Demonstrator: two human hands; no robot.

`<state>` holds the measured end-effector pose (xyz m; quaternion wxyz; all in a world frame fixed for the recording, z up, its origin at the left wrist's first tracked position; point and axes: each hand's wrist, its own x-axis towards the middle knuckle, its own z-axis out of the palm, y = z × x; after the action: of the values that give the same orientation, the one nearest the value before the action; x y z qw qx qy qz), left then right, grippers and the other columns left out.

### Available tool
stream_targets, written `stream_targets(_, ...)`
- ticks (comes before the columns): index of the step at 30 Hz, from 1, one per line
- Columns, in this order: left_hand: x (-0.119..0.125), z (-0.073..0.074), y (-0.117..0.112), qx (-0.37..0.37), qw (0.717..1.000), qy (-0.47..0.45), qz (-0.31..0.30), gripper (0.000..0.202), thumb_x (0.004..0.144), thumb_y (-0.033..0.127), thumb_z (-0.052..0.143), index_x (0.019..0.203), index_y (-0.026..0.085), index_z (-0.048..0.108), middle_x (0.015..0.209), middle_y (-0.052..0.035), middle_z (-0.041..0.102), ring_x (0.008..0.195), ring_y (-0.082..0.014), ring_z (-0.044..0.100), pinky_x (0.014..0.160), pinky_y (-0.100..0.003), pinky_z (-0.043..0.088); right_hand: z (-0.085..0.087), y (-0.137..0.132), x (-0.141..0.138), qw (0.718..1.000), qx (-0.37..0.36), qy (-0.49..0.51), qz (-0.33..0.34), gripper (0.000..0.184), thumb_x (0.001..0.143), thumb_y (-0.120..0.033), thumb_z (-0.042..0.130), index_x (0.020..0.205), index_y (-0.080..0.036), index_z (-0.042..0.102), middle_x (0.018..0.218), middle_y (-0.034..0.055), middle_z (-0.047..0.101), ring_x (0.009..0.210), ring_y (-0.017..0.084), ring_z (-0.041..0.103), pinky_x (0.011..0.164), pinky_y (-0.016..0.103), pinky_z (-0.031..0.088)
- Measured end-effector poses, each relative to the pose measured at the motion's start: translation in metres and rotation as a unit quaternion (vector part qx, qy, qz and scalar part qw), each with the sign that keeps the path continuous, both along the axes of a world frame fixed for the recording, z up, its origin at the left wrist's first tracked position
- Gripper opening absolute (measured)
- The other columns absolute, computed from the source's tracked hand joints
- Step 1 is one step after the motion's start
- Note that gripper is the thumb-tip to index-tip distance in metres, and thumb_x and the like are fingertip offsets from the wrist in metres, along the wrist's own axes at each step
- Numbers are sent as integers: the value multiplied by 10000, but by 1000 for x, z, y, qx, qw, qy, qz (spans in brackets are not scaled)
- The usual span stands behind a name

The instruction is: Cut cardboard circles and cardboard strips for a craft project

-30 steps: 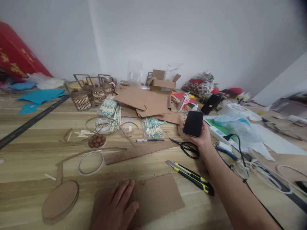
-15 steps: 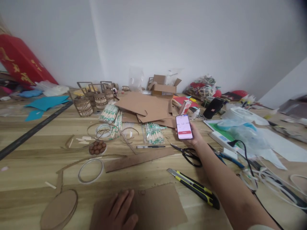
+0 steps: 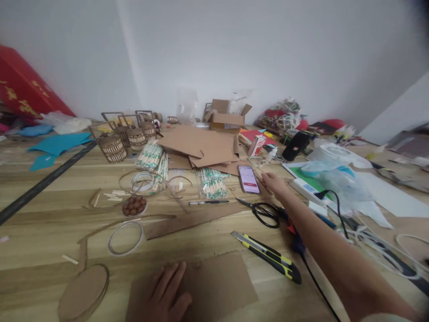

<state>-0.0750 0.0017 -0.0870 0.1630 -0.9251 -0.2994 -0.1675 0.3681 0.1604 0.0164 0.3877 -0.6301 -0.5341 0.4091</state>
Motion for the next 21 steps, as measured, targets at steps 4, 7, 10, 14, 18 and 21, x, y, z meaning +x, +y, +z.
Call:
stream_targets(4, 2, 8, -6, -144, 988, 10, 49, 302, 764, 435, 798, 981, 264, 676, 1503, -109, 561, 1316, -335, 537, 1029, -465, 506, 4, -67, 1, 996, -22, -85, 15, 364, 940, -480, 649, 1185, -217, 704, 1217, 101, 700, 1095, 284, 666, 945, 467, 553)
stream_targets(7, 3, 18, 2, -243, 970, 19, 24, 407, 682, 404, 836, 1033, 257, 691, 1471, -126, 575, 1263, -374, 565, 964, -491, 548, -4, -124, -11, 985, -41, -165, 43, 397, 800, -506, 765, 1073, -218, 770, 1112, 129, 745, 1113, 360, 662, 1010, 518, 508)
stream_targets(10, 7, 29, 13, -269, 961, -9, 56, 399, 656, 328, 820, 1015, 220, 687, 1368, -158, 609, 1245, -411, 557, 967, -544, 542, -23, -168, -33, 920, 4, -372, 121, 582, 811, -472, 732, 1323, -205, 663, 1345, 177, 652, 1234, 381, 607, 1047, 548, 491)
stream_targets(14, 8, 38, 23, -252, 964, -46, 69, 386, 672, 259, 761, 1039, 209, 649, 1319, -150, 573, 1137, -361, 607, 925, -519, 565, -44, -185, -58, 884, 52, -456, 90, 423, 910, -313, 578, 1296, -154, 644, 1180, 182, 689, 1106, 328, 667, 983, 498, 544)
stream_targets(18, -2, 37, 33, -212, 973, -75, 50, 372, 726, 270, 701, 1083, 212, 614, 1300, -135, 547, 1151, -345, 598, 957, -513, 548, -41, -182, -61, 886, 63, -452, 76, 359, 930, -328, 532, 1236, -167, 627, 1100, 149, 700, 980, 298, 718, 869, 434, 589)
stream_targets(21, -10, 32, 39, -188, 978, -85, 42, 352, 771, 313, 666, 1102, 204, 612, 1300, -151, 540, 1159, -359, 587, 952, -531, 543, -32, -184, -54, 882, 51, -461, 81, 381, 944, -332, 502, 1276, -172, 598, 1082, 137, 719, 909, 286, 739, 785, 399, 599)
